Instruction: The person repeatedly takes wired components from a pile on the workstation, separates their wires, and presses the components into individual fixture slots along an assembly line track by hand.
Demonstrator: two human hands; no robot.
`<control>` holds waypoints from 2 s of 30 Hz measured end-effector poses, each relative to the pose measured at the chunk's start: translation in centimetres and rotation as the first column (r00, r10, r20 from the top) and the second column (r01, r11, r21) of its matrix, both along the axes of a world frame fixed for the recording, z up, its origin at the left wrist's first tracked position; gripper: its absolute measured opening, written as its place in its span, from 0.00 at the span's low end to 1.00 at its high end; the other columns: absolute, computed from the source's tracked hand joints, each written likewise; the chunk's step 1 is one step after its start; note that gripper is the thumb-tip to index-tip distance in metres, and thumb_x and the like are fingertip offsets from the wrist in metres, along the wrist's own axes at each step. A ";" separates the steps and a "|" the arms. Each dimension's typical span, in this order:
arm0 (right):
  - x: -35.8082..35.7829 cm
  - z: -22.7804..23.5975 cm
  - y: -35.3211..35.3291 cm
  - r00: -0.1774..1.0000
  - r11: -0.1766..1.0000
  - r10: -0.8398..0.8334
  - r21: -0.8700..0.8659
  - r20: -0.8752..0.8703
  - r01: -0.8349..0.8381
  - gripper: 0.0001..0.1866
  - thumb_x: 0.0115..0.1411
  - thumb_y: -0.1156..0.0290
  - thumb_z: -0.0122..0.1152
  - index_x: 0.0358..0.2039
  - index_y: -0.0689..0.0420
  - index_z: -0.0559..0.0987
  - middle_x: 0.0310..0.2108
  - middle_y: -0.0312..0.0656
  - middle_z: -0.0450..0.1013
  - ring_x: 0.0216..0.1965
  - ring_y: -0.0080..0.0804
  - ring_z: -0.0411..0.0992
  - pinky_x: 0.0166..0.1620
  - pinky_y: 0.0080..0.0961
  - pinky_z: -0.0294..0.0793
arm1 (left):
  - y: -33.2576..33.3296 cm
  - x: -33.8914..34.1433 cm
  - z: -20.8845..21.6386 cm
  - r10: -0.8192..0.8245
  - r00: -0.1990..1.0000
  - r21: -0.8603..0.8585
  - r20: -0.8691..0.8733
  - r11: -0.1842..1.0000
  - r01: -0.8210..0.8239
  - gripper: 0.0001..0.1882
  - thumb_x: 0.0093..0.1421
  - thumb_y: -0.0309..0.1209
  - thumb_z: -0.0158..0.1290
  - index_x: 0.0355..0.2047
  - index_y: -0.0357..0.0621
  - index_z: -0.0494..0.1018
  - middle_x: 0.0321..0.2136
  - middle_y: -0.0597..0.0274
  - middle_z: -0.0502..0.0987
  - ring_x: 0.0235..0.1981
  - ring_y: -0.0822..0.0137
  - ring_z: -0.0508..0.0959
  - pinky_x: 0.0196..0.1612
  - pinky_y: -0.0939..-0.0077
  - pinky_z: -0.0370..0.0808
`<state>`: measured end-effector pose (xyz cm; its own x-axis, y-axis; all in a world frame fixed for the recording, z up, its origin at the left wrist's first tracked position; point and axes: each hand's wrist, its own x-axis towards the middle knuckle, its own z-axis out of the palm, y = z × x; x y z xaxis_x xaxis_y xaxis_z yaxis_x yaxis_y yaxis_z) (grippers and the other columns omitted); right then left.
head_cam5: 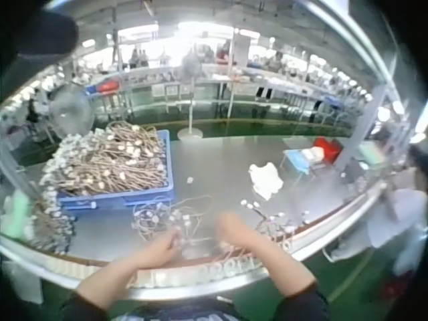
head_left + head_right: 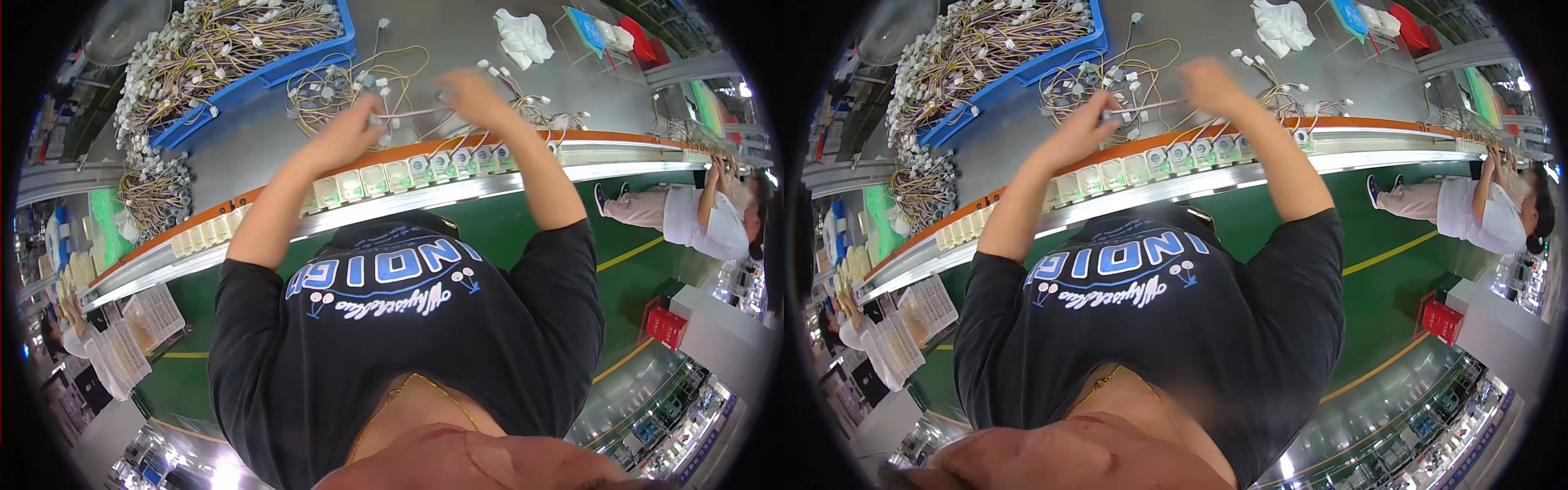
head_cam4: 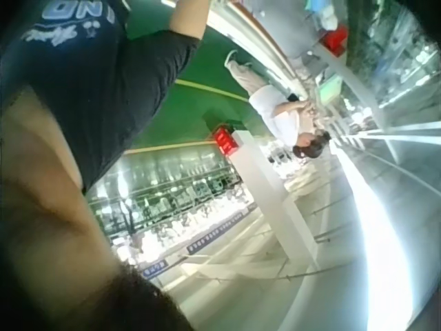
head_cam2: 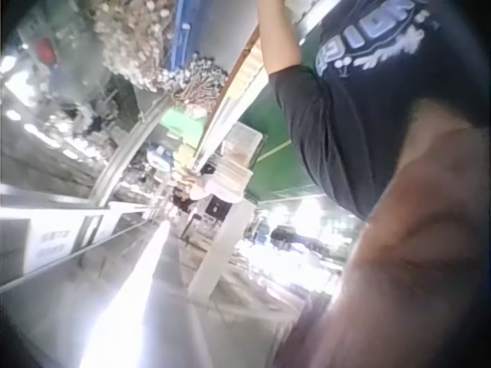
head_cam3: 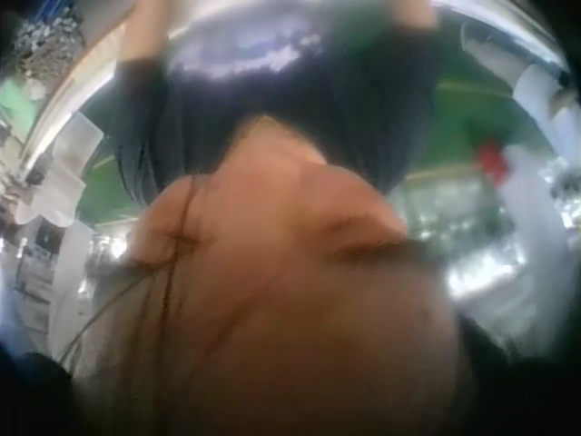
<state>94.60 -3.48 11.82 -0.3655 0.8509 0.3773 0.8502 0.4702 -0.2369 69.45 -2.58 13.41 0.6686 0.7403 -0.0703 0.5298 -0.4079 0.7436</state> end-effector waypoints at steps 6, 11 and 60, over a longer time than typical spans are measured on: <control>-5.7 -0.3 -0.5 0.719 0.649 -0.158 -0.619 -0.677 -0.441 0.05 0.53 0.72 0.50 0.26 0.60 0.71 0.20 0.30 0.66 0.23 0.12 0.60 0.26 0.12 0.59 | -1.5 1.6 -1.1 0.096 0.986 -0.005 0.138 0.995 -0.097 0.16 0.52 0.29 0.52 0.38 0.41 0.59 0.27 0.54 0.70 0.29 0.59 0.71 0.32 0.70 0.66; -6.1 1.3 -1.1 0.672 0.598 -0.133 -0.600 -0.728 -0.532 0.05 0.52 0.72 0.52 0.24 0.60 0.71 0.18 0.30 0.66 0.21 0.13 0.60 0.24 0.15 0.59 | -2.5 0.6 -1.6 0.164 0.918 -0.201 0.361 0.975 -0.095 0.16 0.49 0.29 0.55 0.35 0.41 0.61 0.25 0.53 0.71 0.24 0.62 0.71 0.28 0.73 0.67; -7.6 0.8 -6.1 0.850 0.832 0.526 -0.213 0.010 -0.512 0.07 0.43 0.75 0.50 0.26 0.58 0.66 0.23 0.42 0.67 0.28 0.39 0.67 0.32 0.33 0.66 | -6.3 -1.0 -1.4 -0.093 0.993 0.168 -0.076 0.980 0.104 0.30 0.39 0.33 0.60 0.44 0.41 0.62 0.44 0.56 0.66 0.47 0.57 0.65 0.49 0.68 0.59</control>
<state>87.01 -9.59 12.66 -0.7922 0.5821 0.1833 0.5106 0.7968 -0.3231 68.50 -8.84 11.97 0.7368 0.6761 0.0047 0.5271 -0.5787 0.6223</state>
